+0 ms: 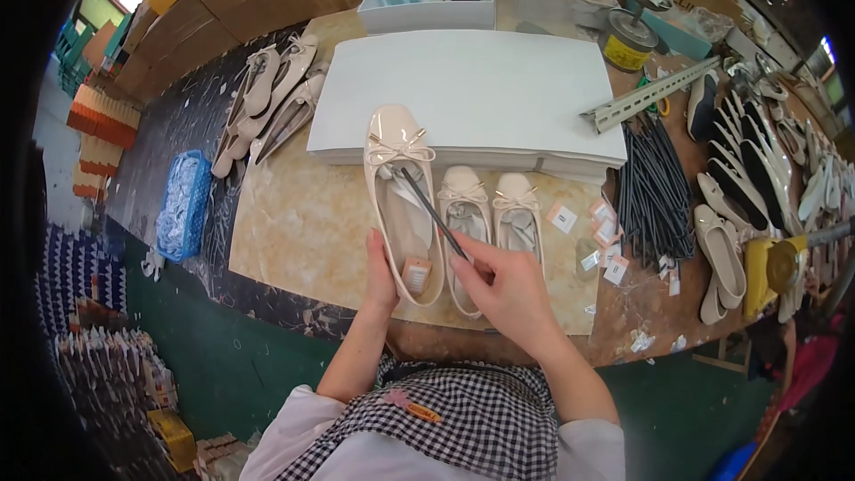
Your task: The person cleans beige flat shoes on a workbench using a white cloth and a thin black tool. They wipe the exterior and interior of the shoes, then use the tool to clean the crevices around the decorative bows. The person handles the shoes one at a time, repeating the cleaning process for multiple pairs.
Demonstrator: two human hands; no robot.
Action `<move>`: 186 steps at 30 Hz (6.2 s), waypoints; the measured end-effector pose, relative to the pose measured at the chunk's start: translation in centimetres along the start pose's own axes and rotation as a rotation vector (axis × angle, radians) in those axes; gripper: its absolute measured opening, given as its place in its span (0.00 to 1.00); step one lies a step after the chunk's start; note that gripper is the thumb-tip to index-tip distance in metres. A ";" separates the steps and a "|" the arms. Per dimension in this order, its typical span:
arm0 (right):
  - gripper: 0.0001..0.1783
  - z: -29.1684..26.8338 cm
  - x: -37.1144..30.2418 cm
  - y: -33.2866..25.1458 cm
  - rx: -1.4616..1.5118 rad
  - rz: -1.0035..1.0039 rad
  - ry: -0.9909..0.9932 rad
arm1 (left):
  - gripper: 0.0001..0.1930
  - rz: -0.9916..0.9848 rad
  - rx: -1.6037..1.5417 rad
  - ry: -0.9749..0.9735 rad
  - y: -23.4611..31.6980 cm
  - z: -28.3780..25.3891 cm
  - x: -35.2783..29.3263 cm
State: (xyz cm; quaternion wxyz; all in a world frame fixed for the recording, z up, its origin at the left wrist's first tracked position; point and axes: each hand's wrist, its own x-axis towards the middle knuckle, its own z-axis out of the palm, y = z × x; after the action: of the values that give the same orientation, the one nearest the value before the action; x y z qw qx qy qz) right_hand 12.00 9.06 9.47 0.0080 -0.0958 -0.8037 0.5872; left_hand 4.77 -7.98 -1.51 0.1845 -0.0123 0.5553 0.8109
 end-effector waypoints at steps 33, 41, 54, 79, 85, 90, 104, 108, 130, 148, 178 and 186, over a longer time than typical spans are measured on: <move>0.07 -23.3 -1.1 14.7 -1.336 0.206 0.600 | 0.27 0.028 0.472 -0.140 -2.9 -1.9 -0.6; 0.10 -13.3 -1.0 6.0 -0.178 0.062 0.653 | 0.40 -0.365 -0.321 -0.252 -2.1 1.4 -1.7; 0.20 -2.2 -2.5 2.0 -0.186 0.013 0.145 | 0.33 -0.090 -0.079 -0.117 -1.9 0.1 -0.7; 0.17 5.8 -0.5 3.8 -0.452 -0.358 0.269 | 0.39 0.168 0.278 -0.033 -4.1 0.9 -3.3; 0.18 -5.4 -1.5 8.0 -0.172 -0.058 0.137 | 0.22 -0.195 0.499 0.067 1.2 -3.1 -3.1; 0.09 -18.3 -1.6 16.8 -1.232 0.249 0.683 | 0.30 0.155 1.073 -0.099 2.8 3.9 -2.0; 0.26 -8.8 -4.4 7.0 -0.023 0.202 0.302 | 0.42 -0.379 -0.191 -0.351 -1.6 4.0 -1.6; 0.23 -3.6 -4.2 1.2 0.146 0.267 0.040 | 0.31 -0.225 -0.066 -0.158 -4.4 0.2 -0.4; 0.08 -4.5 -4.3 8.4 -0.265 0.028 0.324 | 0.32 -0.126 -0.183 -0.136 -3.2 0.4 -0.6; 0.17 0.9 -0.4 0.2 0.082 -0.013 0.223 | 0.39 0.107 0.141 -0.120 -0.5 3.8 -2.4; 0.16 -2.5 -1.9 6.2 -0.245 0.176 0.109 | 0.18 0.568 1.311 0.557 24.1 -24.2 7.3; 0.28 -1.8 -1.8 4.2 0.059 0.135 0.012 | 0.26 0.282 0.660 -0.084 20.9 -7.9 7.0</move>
State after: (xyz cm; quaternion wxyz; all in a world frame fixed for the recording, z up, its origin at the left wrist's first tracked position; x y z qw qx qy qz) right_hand 14.57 11.71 6.22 -0.0241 -0.1528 -0.7779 0.6091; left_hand -9.76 -19.69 12.66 0.0876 0.1580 0.7753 0.6053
